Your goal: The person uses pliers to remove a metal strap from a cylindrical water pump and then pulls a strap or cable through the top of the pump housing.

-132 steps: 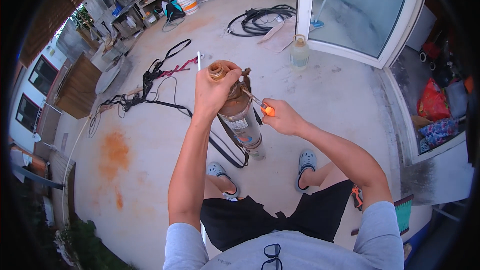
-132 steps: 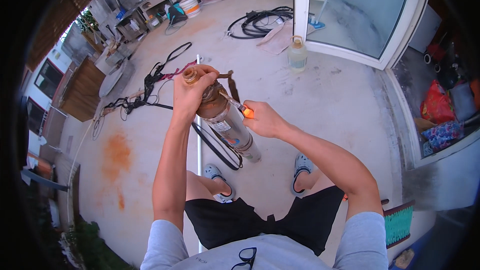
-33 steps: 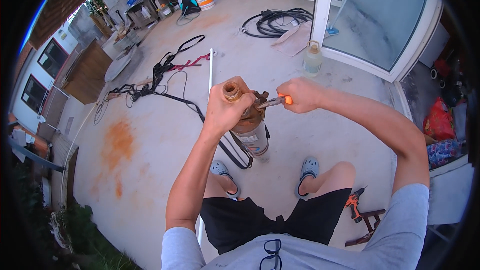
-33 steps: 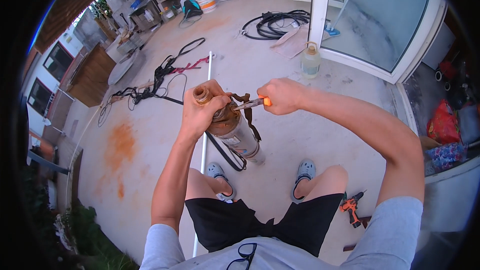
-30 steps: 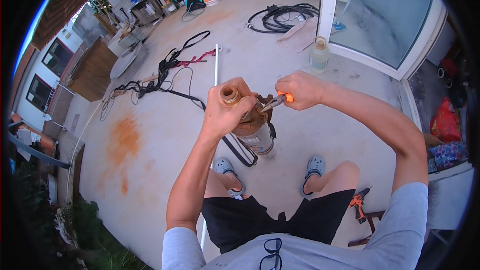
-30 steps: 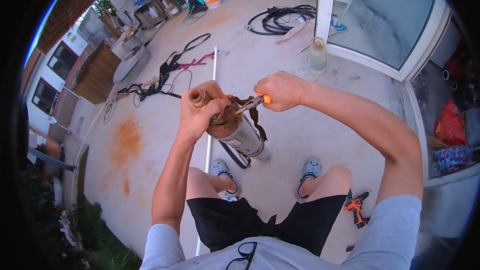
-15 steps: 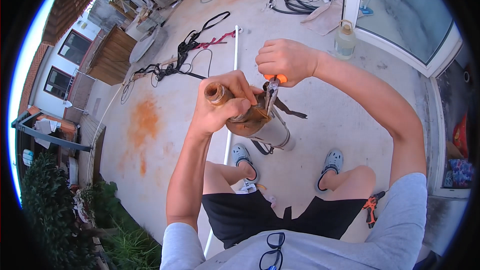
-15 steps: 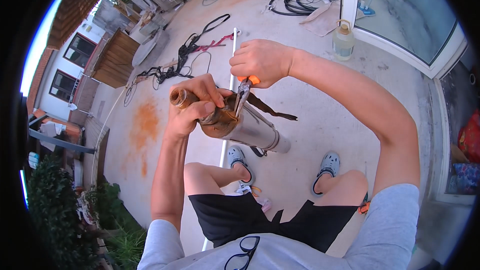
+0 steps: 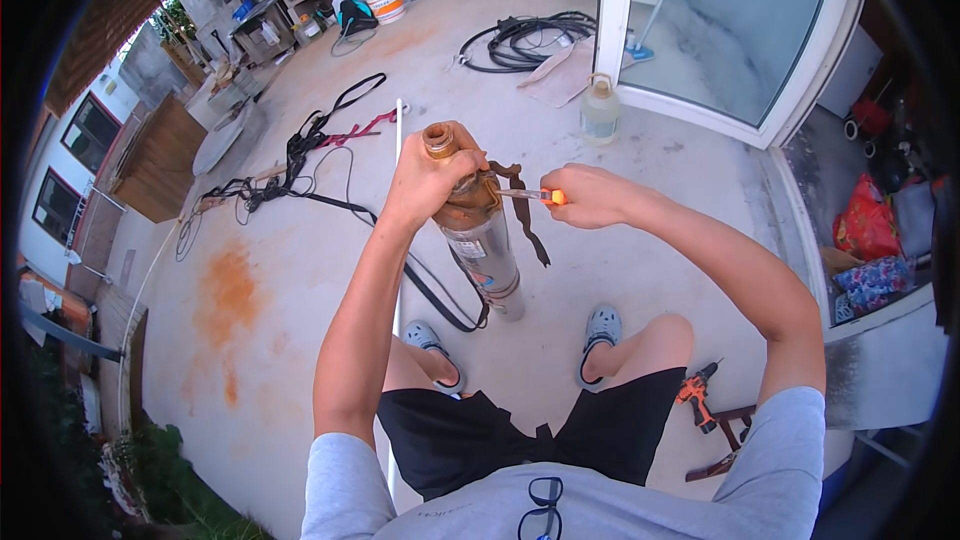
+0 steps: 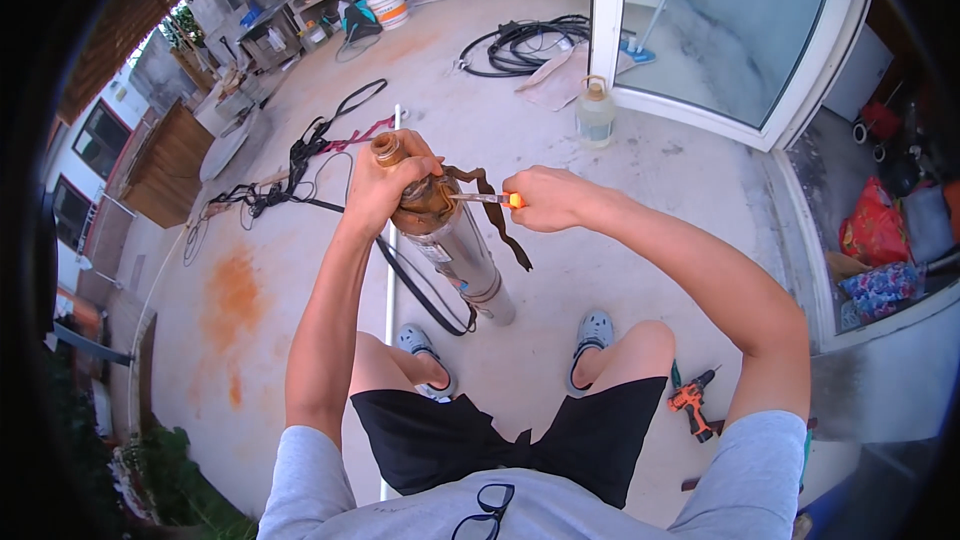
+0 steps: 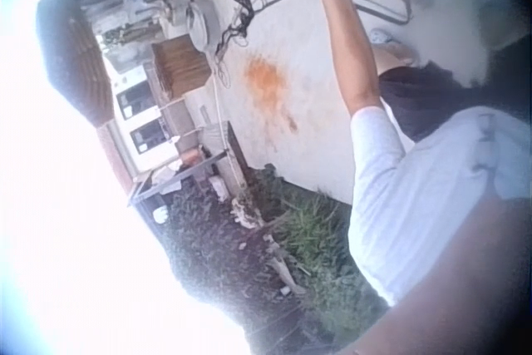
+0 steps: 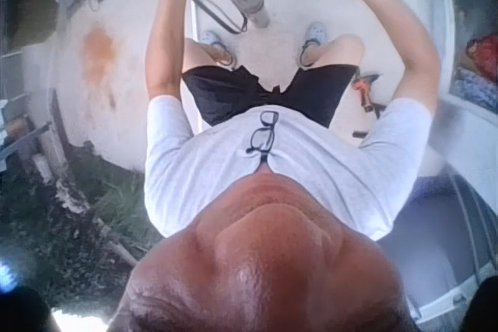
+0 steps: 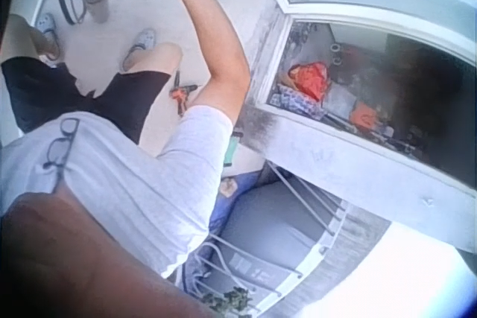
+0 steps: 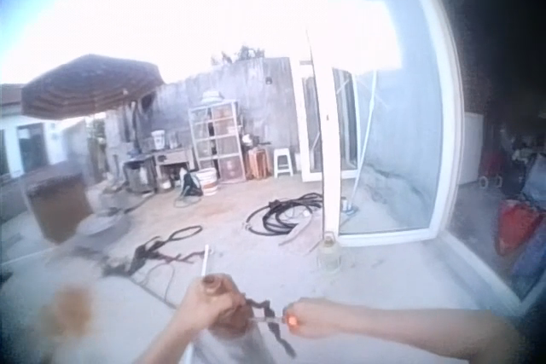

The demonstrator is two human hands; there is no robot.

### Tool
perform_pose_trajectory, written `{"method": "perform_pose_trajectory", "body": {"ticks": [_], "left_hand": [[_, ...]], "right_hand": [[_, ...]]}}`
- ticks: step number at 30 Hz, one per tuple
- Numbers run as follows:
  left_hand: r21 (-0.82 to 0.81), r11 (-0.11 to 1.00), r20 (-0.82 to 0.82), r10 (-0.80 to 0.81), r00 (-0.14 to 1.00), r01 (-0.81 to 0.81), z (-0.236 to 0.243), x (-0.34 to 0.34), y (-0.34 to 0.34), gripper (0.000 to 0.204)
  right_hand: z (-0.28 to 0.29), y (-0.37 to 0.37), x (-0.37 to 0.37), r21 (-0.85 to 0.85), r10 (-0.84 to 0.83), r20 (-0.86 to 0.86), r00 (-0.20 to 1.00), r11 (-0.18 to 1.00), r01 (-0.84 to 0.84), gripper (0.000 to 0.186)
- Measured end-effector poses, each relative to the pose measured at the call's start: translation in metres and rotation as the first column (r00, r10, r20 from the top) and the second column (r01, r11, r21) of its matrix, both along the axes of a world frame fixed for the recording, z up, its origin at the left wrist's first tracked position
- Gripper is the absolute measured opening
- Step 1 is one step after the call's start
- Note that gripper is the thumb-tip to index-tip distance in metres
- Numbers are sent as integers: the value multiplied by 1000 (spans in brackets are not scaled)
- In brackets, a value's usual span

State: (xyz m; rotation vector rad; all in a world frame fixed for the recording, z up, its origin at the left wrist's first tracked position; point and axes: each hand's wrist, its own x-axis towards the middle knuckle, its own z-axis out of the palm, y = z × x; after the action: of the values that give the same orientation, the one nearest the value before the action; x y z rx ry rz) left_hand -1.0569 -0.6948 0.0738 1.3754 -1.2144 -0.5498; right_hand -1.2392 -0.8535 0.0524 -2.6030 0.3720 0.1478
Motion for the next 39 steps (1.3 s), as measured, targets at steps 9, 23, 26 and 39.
{"method": "perform_pose_trajectory", "body": {"ticks": [9, 23, 26, 39], "left_hand": [[-212, 936, 204, 323, 924, -281, -7, -6, 14, 36], [-396, 788, 658, 602, 452, -472, -43, -83, 46, 24], [-210, 795, 715, 522, 465, -569, -32, -89, 42, 22], [-230, 808, 611, 554, 566, -543, -41, -79, 38, 18]], "right_hand": [[35, 34, -8, 17, -158, -305, 939, 985, 171, 20], [42, 33, 0, 90, -294, -265, 918, 941, 327, 20], [48, 37, 0, 50, -301, -321, 898, 942, 333, 21], [59, 32, 11, 145, -253, -438, 862, 927, 346, 20]]}}
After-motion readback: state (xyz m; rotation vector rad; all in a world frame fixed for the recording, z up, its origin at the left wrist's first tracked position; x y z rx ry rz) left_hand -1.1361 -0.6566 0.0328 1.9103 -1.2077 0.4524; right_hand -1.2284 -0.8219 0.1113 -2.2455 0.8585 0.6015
